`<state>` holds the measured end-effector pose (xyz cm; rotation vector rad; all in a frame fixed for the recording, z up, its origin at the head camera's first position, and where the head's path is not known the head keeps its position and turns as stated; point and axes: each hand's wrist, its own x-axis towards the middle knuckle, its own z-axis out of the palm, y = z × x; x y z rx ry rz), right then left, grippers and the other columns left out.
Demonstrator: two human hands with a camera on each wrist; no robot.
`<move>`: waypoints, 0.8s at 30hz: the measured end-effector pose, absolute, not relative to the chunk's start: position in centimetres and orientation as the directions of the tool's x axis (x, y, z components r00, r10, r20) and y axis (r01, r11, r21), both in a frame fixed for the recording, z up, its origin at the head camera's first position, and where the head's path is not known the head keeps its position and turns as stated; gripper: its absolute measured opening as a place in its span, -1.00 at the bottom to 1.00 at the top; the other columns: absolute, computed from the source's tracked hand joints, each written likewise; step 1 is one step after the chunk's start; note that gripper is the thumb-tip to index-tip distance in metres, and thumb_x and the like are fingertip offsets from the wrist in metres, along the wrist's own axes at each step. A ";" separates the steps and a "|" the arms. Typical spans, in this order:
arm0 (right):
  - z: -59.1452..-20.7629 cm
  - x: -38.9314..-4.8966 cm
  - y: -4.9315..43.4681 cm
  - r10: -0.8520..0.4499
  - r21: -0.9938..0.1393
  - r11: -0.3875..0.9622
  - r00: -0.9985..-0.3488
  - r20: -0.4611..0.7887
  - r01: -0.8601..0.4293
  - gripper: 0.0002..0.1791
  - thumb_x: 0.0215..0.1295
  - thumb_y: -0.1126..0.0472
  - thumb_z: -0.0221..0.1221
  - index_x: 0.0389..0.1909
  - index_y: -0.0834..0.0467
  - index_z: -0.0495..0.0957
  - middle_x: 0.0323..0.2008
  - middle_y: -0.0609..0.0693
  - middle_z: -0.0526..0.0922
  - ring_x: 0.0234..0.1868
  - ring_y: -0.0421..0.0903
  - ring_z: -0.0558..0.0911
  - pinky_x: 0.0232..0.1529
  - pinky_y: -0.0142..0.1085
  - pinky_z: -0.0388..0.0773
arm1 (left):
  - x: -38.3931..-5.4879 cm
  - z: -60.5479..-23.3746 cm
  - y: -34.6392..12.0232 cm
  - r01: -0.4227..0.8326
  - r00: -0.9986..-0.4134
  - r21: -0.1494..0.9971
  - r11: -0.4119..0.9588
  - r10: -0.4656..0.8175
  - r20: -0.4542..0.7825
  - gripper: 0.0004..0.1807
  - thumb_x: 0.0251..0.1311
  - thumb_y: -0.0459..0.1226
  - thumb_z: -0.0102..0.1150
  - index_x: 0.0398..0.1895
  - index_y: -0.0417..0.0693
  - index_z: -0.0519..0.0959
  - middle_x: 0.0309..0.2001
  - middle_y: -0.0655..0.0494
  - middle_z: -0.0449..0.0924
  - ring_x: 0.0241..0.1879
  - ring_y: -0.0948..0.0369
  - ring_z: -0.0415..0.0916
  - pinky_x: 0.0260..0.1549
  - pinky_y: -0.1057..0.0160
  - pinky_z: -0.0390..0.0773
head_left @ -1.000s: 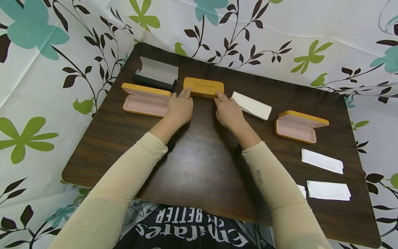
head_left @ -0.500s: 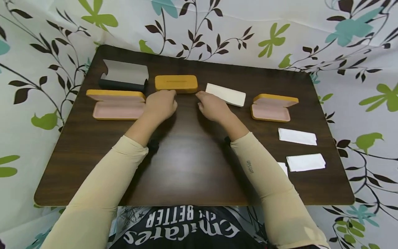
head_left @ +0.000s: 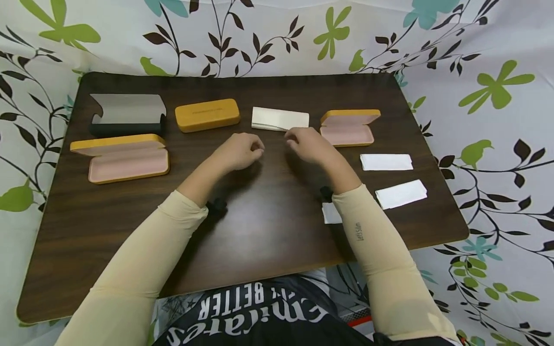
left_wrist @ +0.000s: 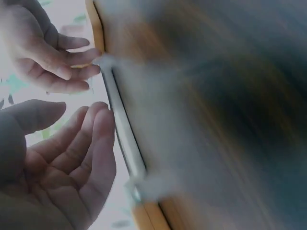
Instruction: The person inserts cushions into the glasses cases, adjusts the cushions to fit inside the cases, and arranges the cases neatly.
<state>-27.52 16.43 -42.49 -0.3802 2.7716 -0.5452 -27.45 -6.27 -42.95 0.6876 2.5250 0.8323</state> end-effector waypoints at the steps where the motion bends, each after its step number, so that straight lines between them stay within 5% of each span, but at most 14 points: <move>1: -42.5 -27.4 17.0 -0.301 -0.418 0.891 -0.921 -0.246 -0.179 -0.63 0.59 0.18 0.03 0.28 0.23 0.49 0.16 0.15 0.61 0.17 0.09 0.57 0.20 -0.02 0.47 | -27.4 -43.0 -5.8 0.324 -0.789 0.654 0.684 0.576 -0.212 -0.67 0.48 -0.23 0.01 0.13 -0.20 0.61 0.02 -0.11 0.67 0.03 -0.01 0.58 0.09 -0.01 0.52; 7: -42.7 -26.5 20.5 -0.264 -0.483 0.871 -0.917 -0.298 -0.094 -0.67 0.59 0.22 0.02 0.20 0.29 0.52 -0.07 0.19 0.67 -0.04 0.10 0.64 0.07 0.00 0.53 | -27.3 -43.9 -2.7 0.226 -0.697 0.784 0.578 0.658 -0.284 -0.68 0.46 -0.27 0.07 0.14 -0.25 0.60 -0.05 -0.10 0.70 -0.10 0.05 0.65 -0.08 0.12 0.61; 13: -42.8 -25.7 23.6 -0.193 -0.527 0.850 -0.922 -0.337 0.015 -0.70 0.60 0.26 -0.03 0.13 0.35 0.54 -0.07 0.23 0.66 -0.05 0.13 0.65 0.01 -0.01 0.54 | -27.0 -44.8 0.4 -0.008 -0.662 0.873 0.488 0.651 -0.371 -0.63 0.46 -0.29 0.07 0.21 -0.31 0.54 0.05 -0.14 0.67 0.01 0.04 0.67 0.04 0.14 0.62; 24: -42.4 -24.7 29.7 0.104 -0.550 0.779 -0.927 -0.360 0.301 -0.59 0.63 0.20 -0.08 0.23 0.43 0.46 0.01 0.34 0.64 -0.01 0.19 0.67 0.10 0.03 0.59 | -27.4 -44.9 3.9 -0.439 -0.606 0.849 0.294 0.601 -0.522 -0.50 0.56 -0.25 -0.10 0.45 -0.32 0.27 0.28 -0.16 0.48 0.23 0.01 0.52 0.27 0.12 0.46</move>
